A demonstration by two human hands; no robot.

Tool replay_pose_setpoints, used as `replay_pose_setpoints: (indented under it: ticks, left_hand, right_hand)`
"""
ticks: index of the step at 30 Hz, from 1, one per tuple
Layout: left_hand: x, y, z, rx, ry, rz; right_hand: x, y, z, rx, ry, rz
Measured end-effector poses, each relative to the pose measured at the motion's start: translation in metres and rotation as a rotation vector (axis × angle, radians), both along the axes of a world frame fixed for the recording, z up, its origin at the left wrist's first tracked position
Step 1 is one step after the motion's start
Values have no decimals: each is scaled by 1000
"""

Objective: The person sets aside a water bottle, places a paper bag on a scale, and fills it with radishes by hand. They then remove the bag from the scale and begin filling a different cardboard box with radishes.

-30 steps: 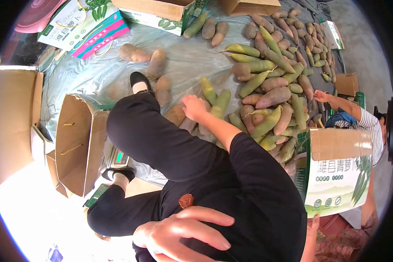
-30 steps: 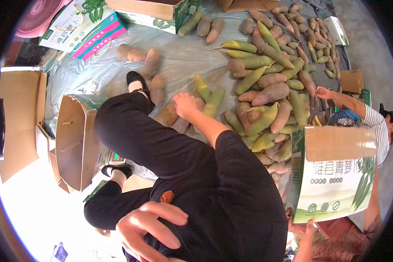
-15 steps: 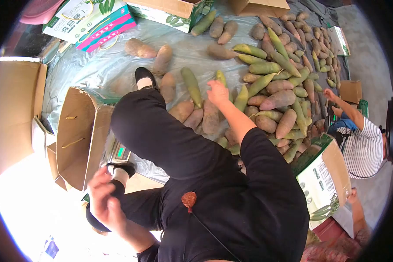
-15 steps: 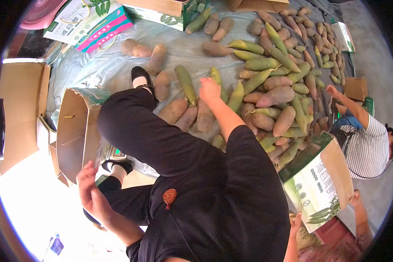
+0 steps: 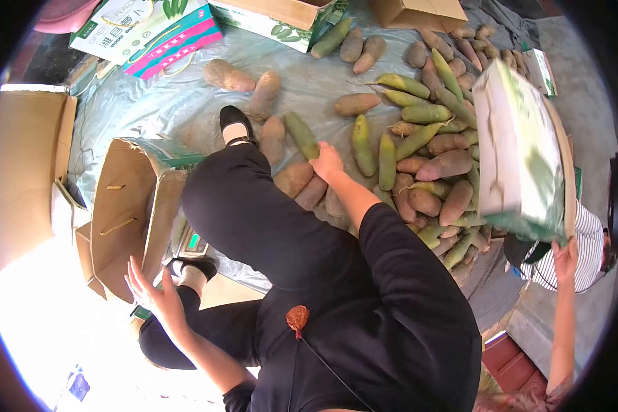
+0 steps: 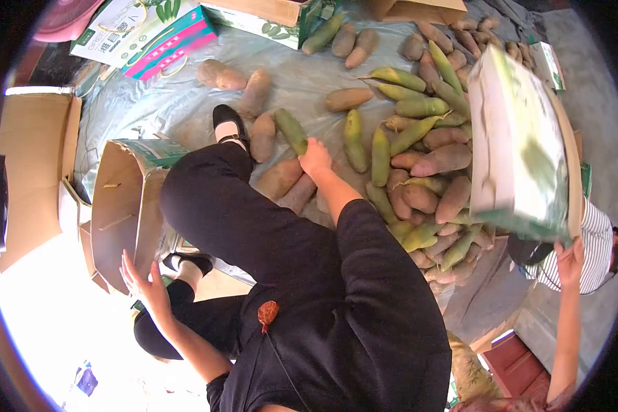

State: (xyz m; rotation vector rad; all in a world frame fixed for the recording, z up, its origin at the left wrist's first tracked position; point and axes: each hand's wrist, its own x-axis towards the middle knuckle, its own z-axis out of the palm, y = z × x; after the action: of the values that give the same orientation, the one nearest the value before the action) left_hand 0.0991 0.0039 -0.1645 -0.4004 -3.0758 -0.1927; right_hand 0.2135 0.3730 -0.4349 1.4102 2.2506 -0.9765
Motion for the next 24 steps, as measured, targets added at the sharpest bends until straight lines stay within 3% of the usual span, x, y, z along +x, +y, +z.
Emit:
replay_pose_setpoints:
  ticks: [14,20,22,24]
  left_hand:
    - [1,-3,-34,-99,114,241]
    - [-2,-4,-35,-55,113,247]
    - [-2,-5,-35,-52,104,259]
    - [-2,-5,-35,-42,97,261]
  right_hand:
    - [-35,8,-39,24,103,63]
    - [-42,23,-17,-269,35,-76]
    - [-30,30,-27,-564,220,-239]
    - [-27,27,-9,-554,285,-269]
